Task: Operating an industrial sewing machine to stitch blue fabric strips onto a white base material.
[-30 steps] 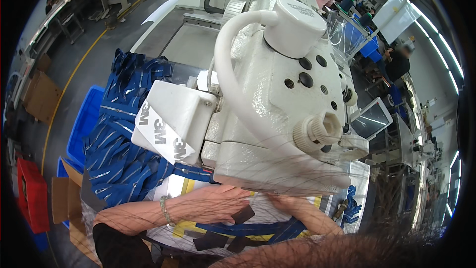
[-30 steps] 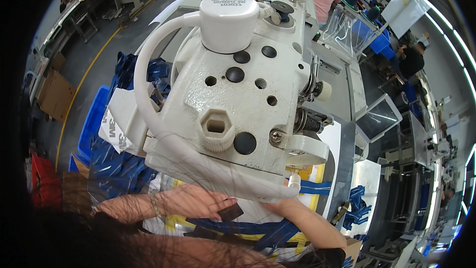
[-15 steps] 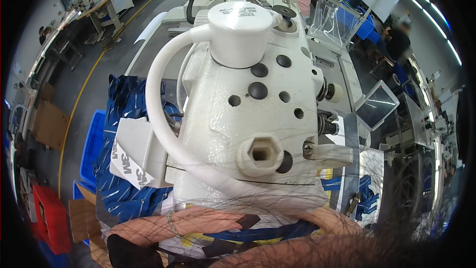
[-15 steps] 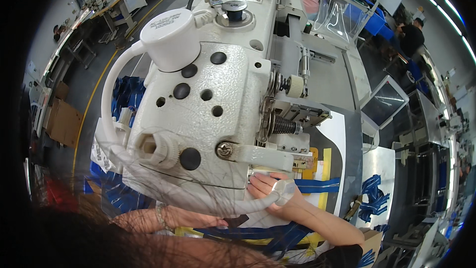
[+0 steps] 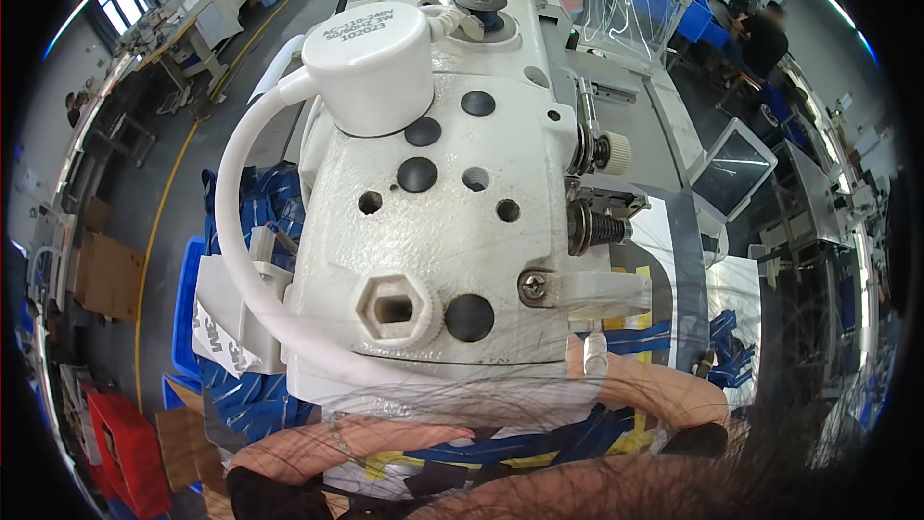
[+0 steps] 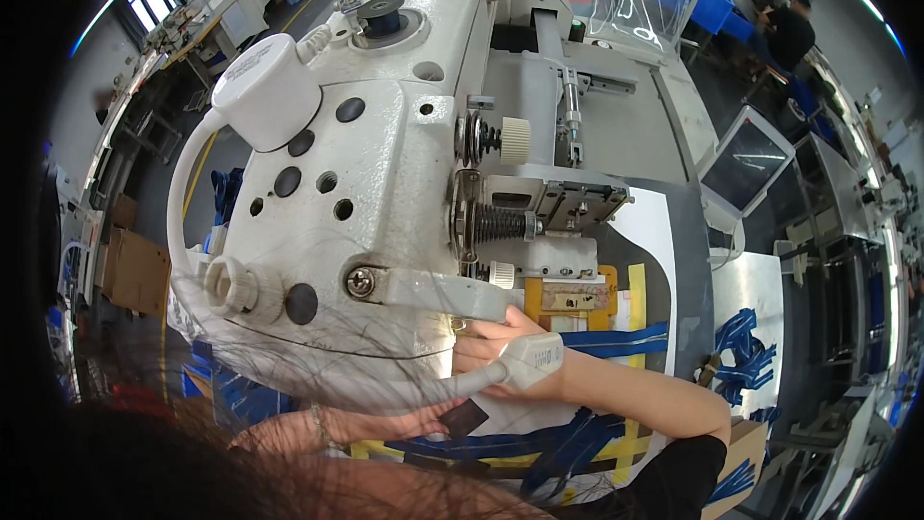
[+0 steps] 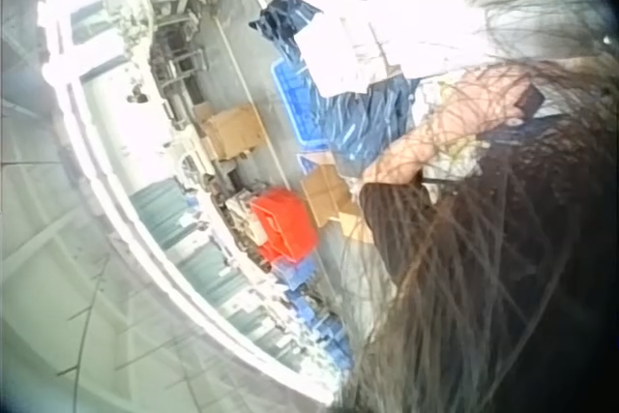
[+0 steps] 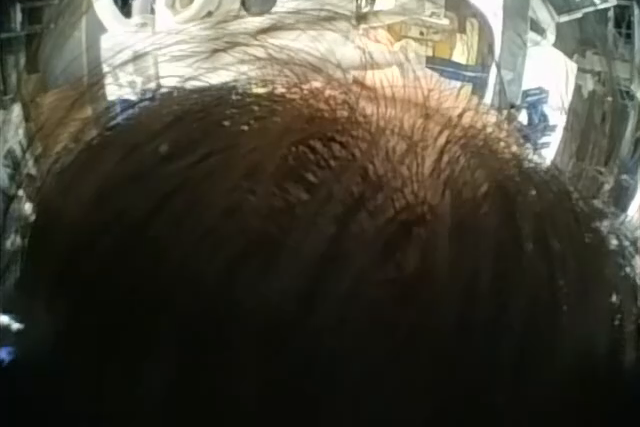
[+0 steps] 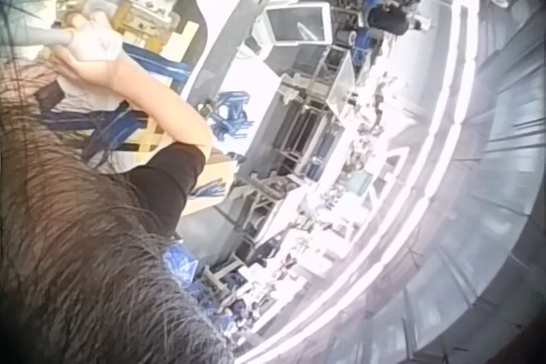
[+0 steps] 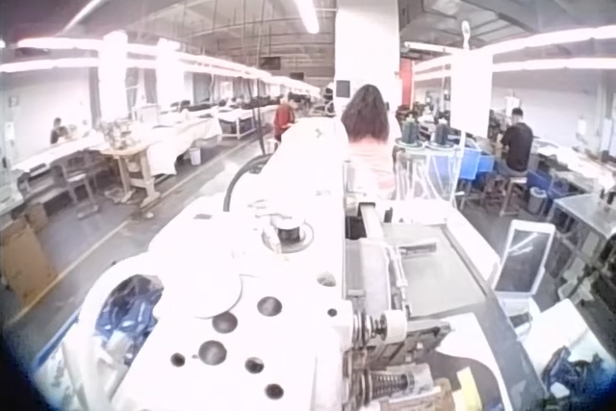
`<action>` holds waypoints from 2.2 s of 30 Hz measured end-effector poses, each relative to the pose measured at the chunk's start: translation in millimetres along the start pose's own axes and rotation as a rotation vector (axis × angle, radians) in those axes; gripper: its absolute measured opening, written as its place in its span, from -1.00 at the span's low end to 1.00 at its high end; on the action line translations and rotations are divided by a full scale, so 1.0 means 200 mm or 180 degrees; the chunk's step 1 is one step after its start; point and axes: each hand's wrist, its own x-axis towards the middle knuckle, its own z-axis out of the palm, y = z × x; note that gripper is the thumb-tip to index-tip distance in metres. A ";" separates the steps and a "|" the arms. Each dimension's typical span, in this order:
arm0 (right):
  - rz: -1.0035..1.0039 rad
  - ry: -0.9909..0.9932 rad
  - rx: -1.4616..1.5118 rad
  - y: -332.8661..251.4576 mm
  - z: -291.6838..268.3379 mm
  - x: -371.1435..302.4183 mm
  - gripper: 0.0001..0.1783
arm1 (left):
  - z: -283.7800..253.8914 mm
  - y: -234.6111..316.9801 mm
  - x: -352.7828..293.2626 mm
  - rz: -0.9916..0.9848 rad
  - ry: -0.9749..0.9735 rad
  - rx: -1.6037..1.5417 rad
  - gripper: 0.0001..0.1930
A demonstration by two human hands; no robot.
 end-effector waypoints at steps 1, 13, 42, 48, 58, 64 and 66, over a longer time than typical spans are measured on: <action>0.0069 -0.0138 0.0028 0.00 0.00 0.00 -0.56 | 0.00 -0.01 0.00 0.0004 -0.0008 0.0040 -0.38; 0.0374 0.0001 -0.0634 -0.04 -0.08 -0.09 -0.57 | -0.03 0.03 -0.01 0.0102 0.0092 0.0815 -0.39; -0.3547 -0.0276 -0.6291 0.02 -0.09 0.12 -0.46 | -0.31 0.00 -0.07 0.0394 0.2121 0.2735 -0.59; -0.2850 -0.0176 -0.5764 -0.01 -0.01 0.15 -0.47 | -0.28 0.01 -0.05 0.0320 0.2100 0.2781 -0.58; -0.2940 -0.0885 -0.6451 -0.02 -0.03 0.08 -0.27 | -0.36 0.06 -0.08 0.0570 0.2286 0.2826 -0.68; -0.2250 -0.0244 -0.6522 0.03 0.00 0.04 -0.23 | -0.37 0.06 -0.05 0.0358 0.2279 0.2359 -0.71; -0.2771 -0.0018 -0.7798 0.05 0.00 0.03 -0.24 | -0.37 0.07 -0.07 0.0333 0.2090 0.2439 -0.71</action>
